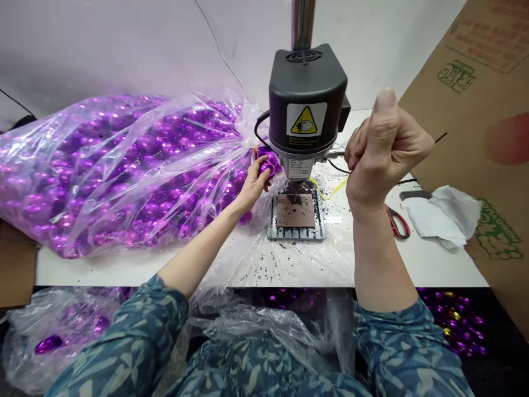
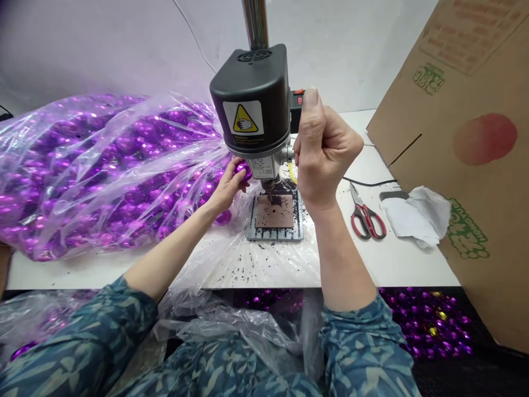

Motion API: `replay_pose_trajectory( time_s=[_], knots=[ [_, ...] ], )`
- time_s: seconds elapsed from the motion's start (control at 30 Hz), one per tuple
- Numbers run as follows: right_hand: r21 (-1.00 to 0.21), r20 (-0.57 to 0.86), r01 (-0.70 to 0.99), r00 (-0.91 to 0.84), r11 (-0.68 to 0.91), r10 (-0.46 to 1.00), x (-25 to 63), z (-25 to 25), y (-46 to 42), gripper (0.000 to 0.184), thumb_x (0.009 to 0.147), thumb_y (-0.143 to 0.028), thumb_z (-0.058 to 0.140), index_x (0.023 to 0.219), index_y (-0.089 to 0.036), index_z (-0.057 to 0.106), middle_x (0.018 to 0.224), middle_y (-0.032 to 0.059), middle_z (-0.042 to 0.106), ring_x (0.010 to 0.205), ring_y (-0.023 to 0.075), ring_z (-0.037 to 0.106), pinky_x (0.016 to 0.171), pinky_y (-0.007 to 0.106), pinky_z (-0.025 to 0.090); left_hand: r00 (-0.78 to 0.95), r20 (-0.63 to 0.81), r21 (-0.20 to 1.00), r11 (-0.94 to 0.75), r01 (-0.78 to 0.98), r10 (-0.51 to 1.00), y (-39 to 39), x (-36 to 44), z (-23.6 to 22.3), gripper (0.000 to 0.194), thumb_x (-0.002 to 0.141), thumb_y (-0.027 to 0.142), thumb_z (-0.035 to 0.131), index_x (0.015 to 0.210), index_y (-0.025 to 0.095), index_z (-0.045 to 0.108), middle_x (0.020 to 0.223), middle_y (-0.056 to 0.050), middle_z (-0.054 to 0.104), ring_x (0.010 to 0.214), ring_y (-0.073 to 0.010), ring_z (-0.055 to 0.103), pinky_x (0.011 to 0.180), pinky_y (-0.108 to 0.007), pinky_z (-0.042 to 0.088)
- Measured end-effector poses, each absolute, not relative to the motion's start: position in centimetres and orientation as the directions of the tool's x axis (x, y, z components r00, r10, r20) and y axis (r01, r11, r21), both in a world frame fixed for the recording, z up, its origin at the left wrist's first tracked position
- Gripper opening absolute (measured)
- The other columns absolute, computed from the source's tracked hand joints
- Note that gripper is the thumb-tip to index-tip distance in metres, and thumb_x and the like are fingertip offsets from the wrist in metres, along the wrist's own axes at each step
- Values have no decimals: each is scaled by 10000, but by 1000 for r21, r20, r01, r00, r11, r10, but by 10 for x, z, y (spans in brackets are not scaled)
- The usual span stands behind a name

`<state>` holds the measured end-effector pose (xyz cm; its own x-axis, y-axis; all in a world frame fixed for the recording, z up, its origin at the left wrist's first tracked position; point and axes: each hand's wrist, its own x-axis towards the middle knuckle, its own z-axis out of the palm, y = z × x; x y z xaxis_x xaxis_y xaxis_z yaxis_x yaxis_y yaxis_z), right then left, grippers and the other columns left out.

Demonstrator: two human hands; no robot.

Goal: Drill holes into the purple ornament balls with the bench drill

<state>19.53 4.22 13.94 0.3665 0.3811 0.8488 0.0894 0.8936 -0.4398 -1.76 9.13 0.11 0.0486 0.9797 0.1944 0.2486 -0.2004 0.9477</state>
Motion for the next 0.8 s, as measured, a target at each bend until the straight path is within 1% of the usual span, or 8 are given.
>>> replay_pose_trajectory(
  time_s=[0.1, 0.2, 0.27, 0.37, 0.5, 0.57, 0.67, 0.8],
  knots=[
    [-439, 842, 74, 380, 895, 382, 193, 141, 42, 621, 1006, -514, 592, 520, -191, 382, 449, -83, 288, 385, 4, 326, 471, 250, 269, 172, -10, 998, 21, -60, 985, 54, -25, 14, 432, 1061, 418, 581, 1485, 344, 545, 1344, -127, 661, 922, -211, 716, 836, -420, 627],
    [-443, 826, 79, 425, 893, 372, 190, 143, 42, 666, 960, -614, 613, 506, -204, 351, 435, -81, 265, 373, 20, 293, 463, 291, 239, 241, -104, 967, 155, -203, 965, 30, -27, 16, 406, 1017, 397, 669, 1403, 276, 630, 1279, -130, 701, 948, -207, 724, 802, -381, 631],
    [-447, 821, 100, 440, 889, 363, 189, 144, 41, 690, 949, -667, 594, 501, -214, 328, 429, -77, 248, 371, 31, 275, 462, 309, 234, 249, -133, 956, 191, -224, 959, 21, -26, 12, 462, 938, 378, 787, 1364, 255, 656, 1225, -113, 722, 945, -194, 724, 780, -354, 628],
    [-471, 820, 129, 428, 873, 379, 188, 144, 38, 695, 957, -695, 561, 506, -221, 326, 434, -67, 260, 380, 46, 288, 467, 313, 254, 257, -147, 962, 199, -188, 955, 15, -22, 2, 571, 819, 421, 910, 1298, 218, 677, 1111, -79, 748, 810, -149, 706, 685, -294, 591],
    [-520, 804, 161, 423, 839, 417, 188, 143, 36, 694, 969, -724, 518, 524, -230, 320, 455, -56, 279, 412, 62, 300, 501, 321, 297, 219, -126, 964, 171, -202, 968, 16, -15, -6, 486, 884, 551, 839, 1167, 182, 697, 1069, -93, 769, 807, -152, 712, 634, -244, 551],
    [-534, 800, 173, 418, 827, 429, 187, 142, 36, 703, 963, -759, 484, 534, -235, 294, 462, -54, 268, 424, 68, 304, 514, 325, 311, 200, -145, 955, 190, -226, 969, 18, -13, -7, 458, 947, 563, 770, 1229, 211, 688, 1098, -99, 773, 799, -162, 721, 620, -255, 559],
    [-490, 815, 145, 427, 860, 392, 186, 142, 37, 715, 935, -798, 465, 539, -242, 254, 453, -60, 241, 415, 63, 279, 496, 324, 297, 213, -181, 938, 234, -257, 960, 23, -11, -7, 459, 1019, 540, 679, 1388, 274, 621, 1179, -91, 765, 787, -162, 740, 670, -299, 612],
    [-491, 815, 161, 432, 856, 386, 184, 143, 37, 709, 914, -830, 421, 546, -250, 247, 444, -67, 239, 404, 55, 265, 473, 317, 293, 260, -204, 929, 270, -252, 944, 28, -8, -13, 552, 936, 356, 805, 1431, 251, 584, 1187, -81, 765, 795, -149, 746, 741, -310, 650]
  ],
)
